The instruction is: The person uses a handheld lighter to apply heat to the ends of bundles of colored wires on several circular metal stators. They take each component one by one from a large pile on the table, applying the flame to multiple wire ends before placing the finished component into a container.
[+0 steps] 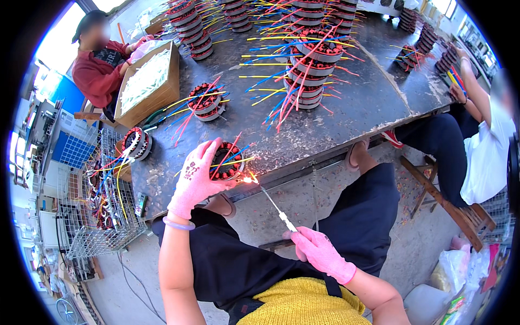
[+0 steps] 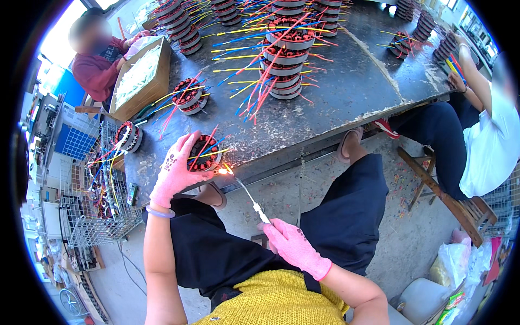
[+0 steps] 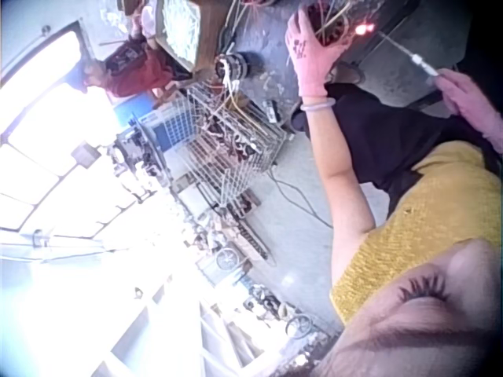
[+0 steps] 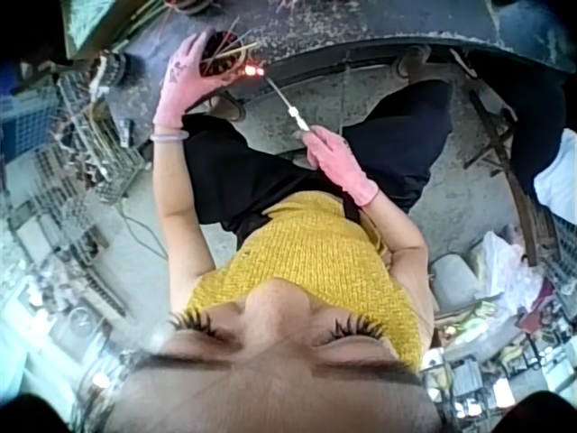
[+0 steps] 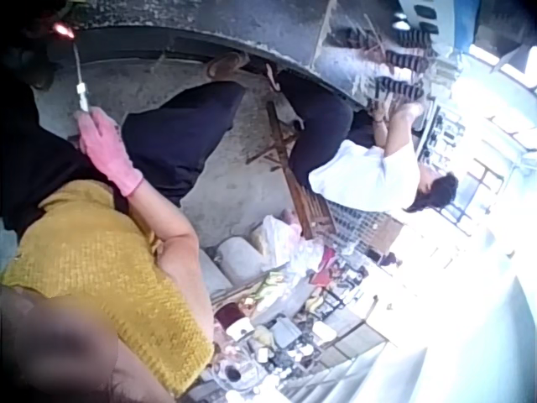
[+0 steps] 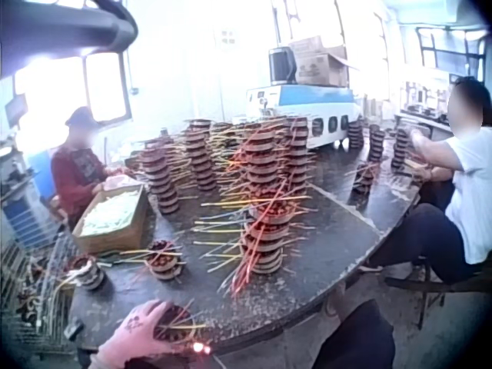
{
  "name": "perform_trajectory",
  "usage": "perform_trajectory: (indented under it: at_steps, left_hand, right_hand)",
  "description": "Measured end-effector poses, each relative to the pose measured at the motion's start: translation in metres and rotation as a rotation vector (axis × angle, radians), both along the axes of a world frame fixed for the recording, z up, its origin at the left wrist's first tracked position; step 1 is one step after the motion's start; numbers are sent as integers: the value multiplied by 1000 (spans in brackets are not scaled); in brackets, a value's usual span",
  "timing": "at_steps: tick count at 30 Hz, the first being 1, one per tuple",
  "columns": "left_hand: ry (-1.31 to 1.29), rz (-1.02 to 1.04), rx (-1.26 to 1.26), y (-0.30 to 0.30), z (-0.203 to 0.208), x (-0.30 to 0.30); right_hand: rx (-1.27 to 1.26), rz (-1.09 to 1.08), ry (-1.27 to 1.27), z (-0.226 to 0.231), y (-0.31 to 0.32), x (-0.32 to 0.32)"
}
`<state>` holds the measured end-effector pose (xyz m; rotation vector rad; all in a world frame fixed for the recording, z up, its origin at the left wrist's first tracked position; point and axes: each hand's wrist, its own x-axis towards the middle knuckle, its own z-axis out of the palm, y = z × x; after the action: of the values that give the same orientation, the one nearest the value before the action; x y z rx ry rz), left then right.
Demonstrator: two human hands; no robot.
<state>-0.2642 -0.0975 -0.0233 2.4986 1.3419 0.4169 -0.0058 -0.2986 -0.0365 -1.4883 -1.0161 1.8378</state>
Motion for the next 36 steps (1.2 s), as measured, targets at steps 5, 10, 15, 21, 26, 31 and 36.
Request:
perform_trajectory:
  at_steps: [5, 10, 15, 21, 26, 31, 36]
  left_hand:
    - [-7, -12, 11, 1, -1, 0]
    - [-15, -19, 12, 1, -1, -1]
    - [-20, -16, 22, 1, -4, -1]
    - [-16, -25, 25, 2, -5, -3]
    - [-7, -17, 25, 2, -4, -2]
    - [-1, -4, 20, 0, -1, 1]
    - [-1, 1, 9, 0, -2, 1]
  right_hand:
    - [167, 43, -42, -10, -5, 1]
    - [125, 34, -25, -10, -4, 2]
    - [127, 20, -31, -13, -3, 0]
    - [134, 22, -31, -12, -3, 0]
    - [79, 7, -10, -11, -2, -1]
    - [163, 20, -19, -15, -5, 0]
    - [161, 43, -47, -10, -2, 0]
